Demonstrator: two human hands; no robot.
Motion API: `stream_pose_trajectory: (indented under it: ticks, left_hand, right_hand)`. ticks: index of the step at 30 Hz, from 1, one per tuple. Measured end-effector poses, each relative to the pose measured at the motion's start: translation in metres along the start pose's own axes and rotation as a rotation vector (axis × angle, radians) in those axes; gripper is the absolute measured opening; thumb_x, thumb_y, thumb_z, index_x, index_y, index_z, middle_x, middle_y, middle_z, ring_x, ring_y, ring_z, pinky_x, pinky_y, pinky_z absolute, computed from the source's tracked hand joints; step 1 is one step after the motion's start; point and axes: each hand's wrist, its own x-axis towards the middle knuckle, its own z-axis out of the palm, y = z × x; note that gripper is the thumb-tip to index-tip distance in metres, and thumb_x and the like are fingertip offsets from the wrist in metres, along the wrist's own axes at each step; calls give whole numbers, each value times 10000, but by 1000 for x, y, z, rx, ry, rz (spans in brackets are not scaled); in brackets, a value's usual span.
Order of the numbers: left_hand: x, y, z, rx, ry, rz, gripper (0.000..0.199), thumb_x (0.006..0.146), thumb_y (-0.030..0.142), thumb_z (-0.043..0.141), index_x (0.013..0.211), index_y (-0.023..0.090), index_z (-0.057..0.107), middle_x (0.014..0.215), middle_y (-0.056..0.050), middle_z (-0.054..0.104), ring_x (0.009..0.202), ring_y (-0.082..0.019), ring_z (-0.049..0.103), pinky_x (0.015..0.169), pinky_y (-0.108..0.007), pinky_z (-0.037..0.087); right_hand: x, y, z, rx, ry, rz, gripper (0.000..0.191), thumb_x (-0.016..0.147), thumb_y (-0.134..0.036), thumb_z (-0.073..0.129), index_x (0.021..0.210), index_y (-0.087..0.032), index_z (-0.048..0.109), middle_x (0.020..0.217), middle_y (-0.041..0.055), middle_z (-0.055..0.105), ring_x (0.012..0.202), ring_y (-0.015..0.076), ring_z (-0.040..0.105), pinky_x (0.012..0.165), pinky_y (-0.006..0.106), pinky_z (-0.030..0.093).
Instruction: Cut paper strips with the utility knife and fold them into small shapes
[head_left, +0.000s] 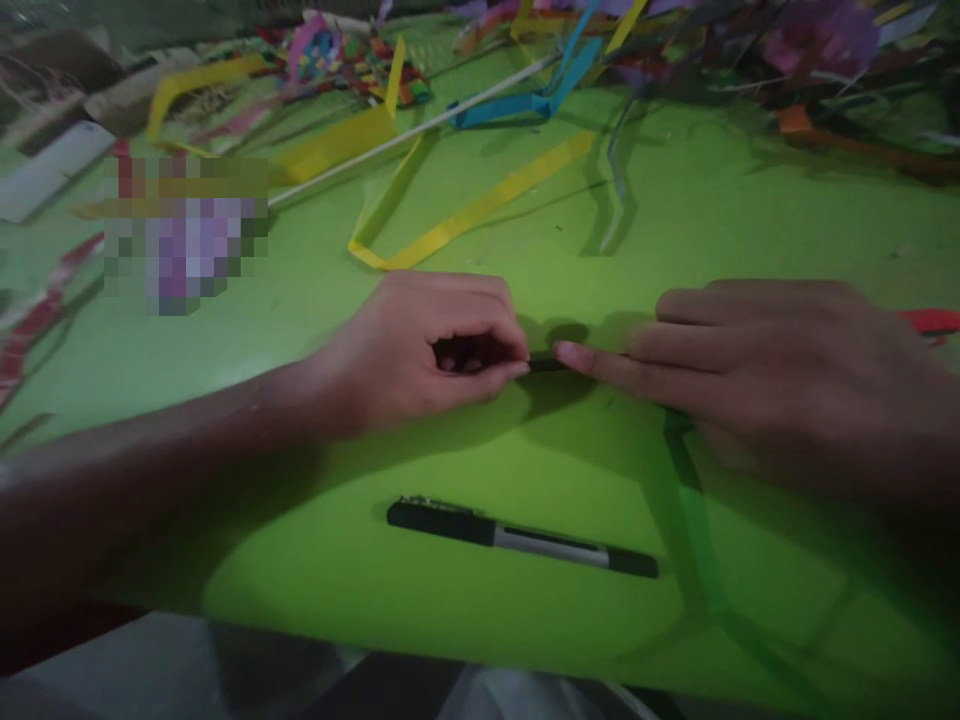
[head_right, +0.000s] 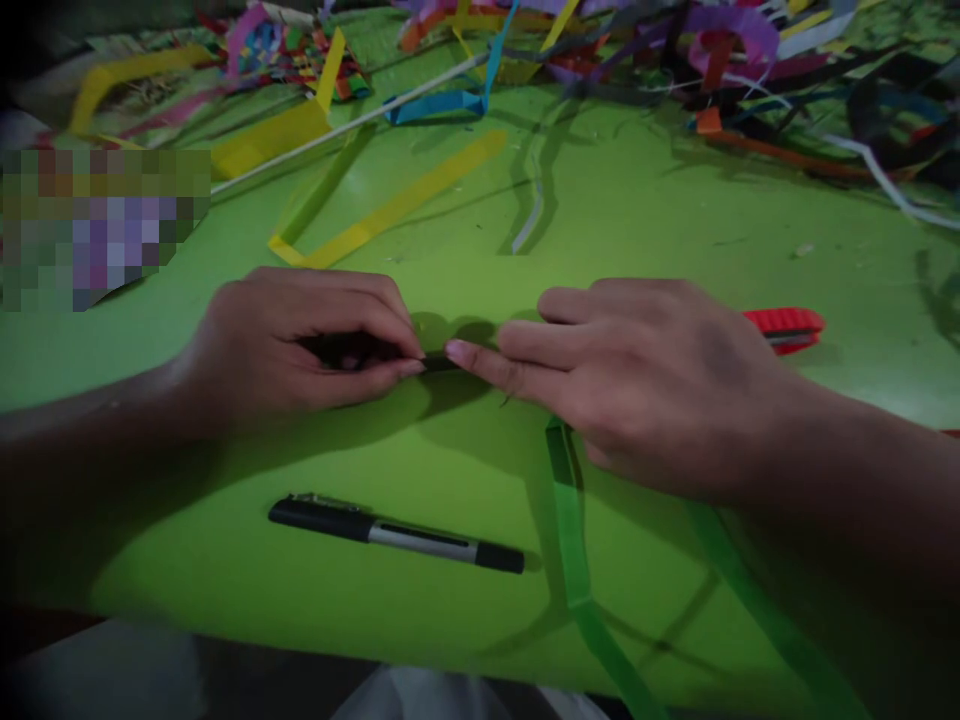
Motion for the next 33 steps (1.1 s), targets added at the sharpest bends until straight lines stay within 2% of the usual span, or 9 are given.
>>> stream_pose_trajectory:
  ticks: [3, 9, 11, 16, 20, 25, 28, 31, 33]
  left_hand:
    - [1, -6, -6, 8, -42, 26, 162, 1039, 156, 673, 995, 260, 789, 923, -22, 805, 778, -159, 739, 652, -279, 585]
    - [-4, -20, -15, 179, -75, 244, 329, 1033, 77, 590, 1194, 254, 815, 1133, -95, 794, 975, -195, 777, 799, -299, 655]
    - [-6, -21, -13, 179, -71, 245, 358, 1035, 69, 578, 1212, 266, 819, 1151, -93, 788, 1004, -199, 778, 835, -300, 663]
    - [-6, -22, -11, 178, -39, 296, 316, 1021, 37, 608, 1227, 168, 808, 1135, -115, 774, 983, -170, 765, 820, -260, 662]
    - [-8, -23, -11, 158, -53, 225, 369, 1033, 81, 587, 1232, 280, 826, 1152, -74, 802, 957, -180, 774, 782, -276, 674]
    - [-13, -31, -3, 101, 52, 217, 380, 1048, 122, 552, 1201, 314, 841, 1132, -56, 807, 936, -172, 770, 787, -272, 664]
    - [-14, -33, -1, 90, 55, 222, 372, 1062, 134, 547, 1218, 318, 830, 1130, -47, 811, 927, -164, 761, 763, -269, 651]
    - [-14, -33, -2, 62, 54, 190, 351, 1077, 153, 558, 1236, 321, 823, 1131, -44, 817, 932, -169, 762, 776, -280, 644]
    - [-15, -33, -3, 40, 51, 166, 342, 1080, 163, 561, 1229, 320, 826, 1134, -46, 818, 927, -170, 763, 775, -281, 639]
  right_hand:
    - [-1, -2, 0, 13, -6, -5, 655, 982, 28, 330, 1594, -150, 479, 1027, -1, 740, 861, 261, 505, 673, 402, 344]
    - [-1, -10, -6, 75, -15, 19, 530, 1110, -21, 294, 1585, -134, 500, 1046, 9, 747, 831, 245, 494, 674, 407, 330]
    - [-1, -11, -8, 77, -21, 25, 495, 1146, -52, 286, 1580, -126, 512, 1034, 9, 747, 818, 240, 497, 674, 405, 335]
    - [4, -12, -18, 109, -63, 23, 432, 1192, -128, 306, 1470, -84, 632, 874, 25, 716, 749, 219, 537, 645, 401, 337]
    - [5, -13, -25, 131, -112, 71, 461, 1152, -62, 328, 1505, -86, 625, 913, 30, 736, 735, 221, 558, 621, 386, 385]
    - [5, -10, -28, 151, -144, 53, 450, 1162, -76, 317, 1434, -82, 675, 869, 35, 711, 693, 193, 567, 578, 342, 426]
    - [5, -11, -26, 98, -102, 106, 467, 1183, -105, 322, 1271, -157, 777, 773, 14, 671, 638, 175, 542, 583, 341, 401]
    - [3, -13, -24, -35, -64, 98, 350, 1158, -131, 525, 988, -242, 811, 714, -10, 622, 637, 166, 525, 612, 343, 375]
    - [0, -14, -24, -111, -49, 26, 235, 1096, -123, 667, 954, -248, 807, 763, -14, 668, 688, 167, 556, 632, 349, 368]
